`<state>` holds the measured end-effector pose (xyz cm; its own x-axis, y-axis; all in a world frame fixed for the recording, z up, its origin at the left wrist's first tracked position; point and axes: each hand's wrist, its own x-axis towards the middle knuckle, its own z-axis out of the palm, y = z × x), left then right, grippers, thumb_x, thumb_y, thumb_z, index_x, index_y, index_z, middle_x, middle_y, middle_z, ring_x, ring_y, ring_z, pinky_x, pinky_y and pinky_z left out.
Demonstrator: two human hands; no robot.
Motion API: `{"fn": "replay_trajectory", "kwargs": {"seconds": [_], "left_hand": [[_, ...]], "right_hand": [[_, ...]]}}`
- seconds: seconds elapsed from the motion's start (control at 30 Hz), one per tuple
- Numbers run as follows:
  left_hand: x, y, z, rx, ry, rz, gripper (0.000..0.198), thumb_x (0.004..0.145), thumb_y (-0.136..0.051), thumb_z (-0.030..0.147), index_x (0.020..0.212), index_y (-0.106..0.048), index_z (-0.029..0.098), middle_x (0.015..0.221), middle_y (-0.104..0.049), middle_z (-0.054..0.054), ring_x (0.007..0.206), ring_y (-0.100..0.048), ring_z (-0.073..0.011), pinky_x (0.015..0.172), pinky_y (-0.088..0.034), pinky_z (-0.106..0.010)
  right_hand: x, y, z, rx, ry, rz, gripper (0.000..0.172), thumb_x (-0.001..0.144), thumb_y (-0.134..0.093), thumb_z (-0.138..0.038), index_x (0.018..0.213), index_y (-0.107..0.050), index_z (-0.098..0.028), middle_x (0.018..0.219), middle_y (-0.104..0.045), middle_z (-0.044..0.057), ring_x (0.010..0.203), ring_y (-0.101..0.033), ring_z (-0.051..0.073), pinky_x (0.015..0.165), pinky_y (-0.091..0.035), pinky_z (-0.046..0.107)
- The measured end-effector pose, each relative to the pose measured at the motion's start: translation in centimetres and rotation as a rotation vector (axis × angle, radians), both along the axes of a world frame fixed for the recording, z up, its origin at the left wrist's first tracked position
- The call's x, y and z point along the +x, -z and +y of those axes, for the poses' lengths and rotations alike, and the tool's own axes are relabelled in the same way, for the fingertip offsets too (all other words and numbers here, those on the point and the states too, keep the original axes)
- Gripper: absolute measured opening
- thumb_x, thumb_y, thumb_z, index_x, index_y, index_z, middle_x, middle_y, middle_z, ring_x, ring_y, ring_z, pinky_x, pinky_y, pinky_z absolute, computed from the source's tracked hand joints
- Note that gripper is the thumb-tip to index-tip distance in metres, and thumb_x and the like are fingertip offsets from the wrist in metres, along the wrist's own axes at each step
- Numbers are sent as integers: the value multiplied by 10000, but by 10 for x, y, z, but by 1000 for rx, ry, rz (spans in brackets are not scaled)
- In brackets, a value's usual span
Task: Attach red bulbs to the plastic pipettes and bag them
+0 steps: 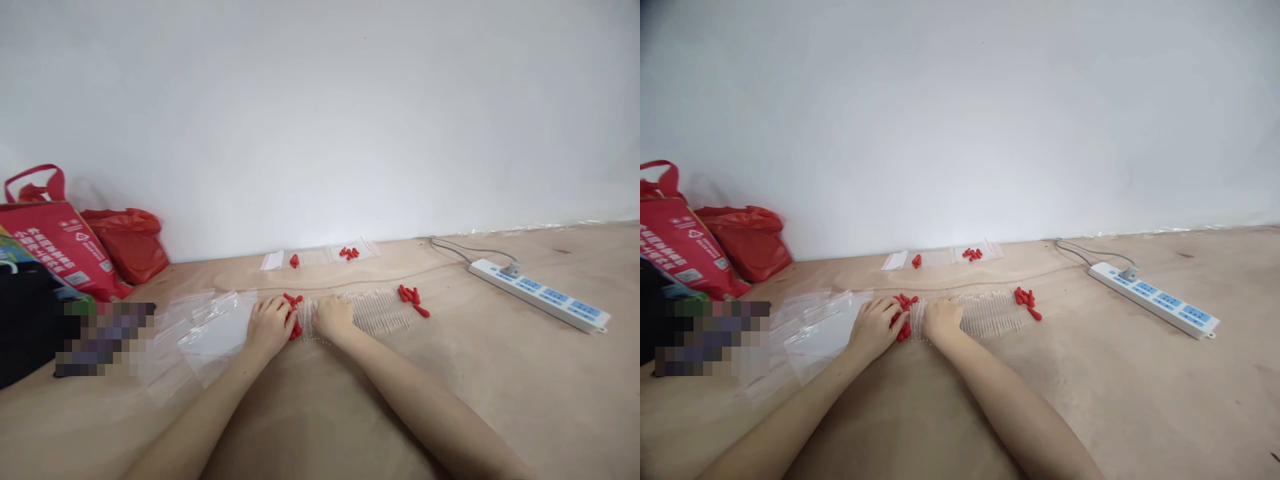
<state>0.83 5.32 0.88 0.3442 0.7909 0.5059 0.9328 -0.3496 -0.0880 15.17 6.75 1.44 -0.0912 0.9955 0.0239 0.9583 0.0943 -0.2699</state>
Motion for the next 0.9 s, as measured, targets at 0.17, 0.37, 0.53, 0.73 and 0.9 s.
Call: {"fn": "replay_trajectory", "kwargs": {"seconds": [0.17,0.37,0.53,0.73,0.9], "left_hand": [[0,3,0,40,5,35,251,858,-396,239,718,-596,182,812,-650,-61,790,-559,-229,715,-365,-347],[2,-1,-2,90,29,-141,281,878,-347,284,737,-560,166,784,-631,-77,781,-540,-240,705,-378,-357],[12,4,-20,3,167,-457,220,879,-335,285,797,-502,168,756,-584,-53,739,-543,-195,696,-420,-324],[26,21,-46,-295,308,-587,171,875,-356,248,943,-498,183,823,-570,-34,736,-563,-154,664,-460,-277],[26,19,-43,-312,348,-590,229,866,-359,227,946,-571,194,877,-553,-46,812,-556,-158,719,-460,-280]], "right_hand": [[-3,-1,1,-11,-5,-14,253,766,-458,-177,926,-642,-110,989,-623,190,980,-549,286,765,-398,394],[16,1,0,141,-10,9,278,819,-400,-238,937,-581,-62,936,-616,211,890,-574,294,749,-385,402],[61,22,-9,352,-222,271,247,887,-281,-240,894,-501,-128,791,-614,99,725,-564,186,671,-390,301],[102,48,-26,579,-404,405,256,889,-314,-247,1049,-492,-153,848,-597,90,762,-543,175,726,-379,318],[102,49,-34,516,-422,388,250,878,-336,-206,1001,-551,-169,832,-604,75,761,-541,168,689,-351,306]]}}
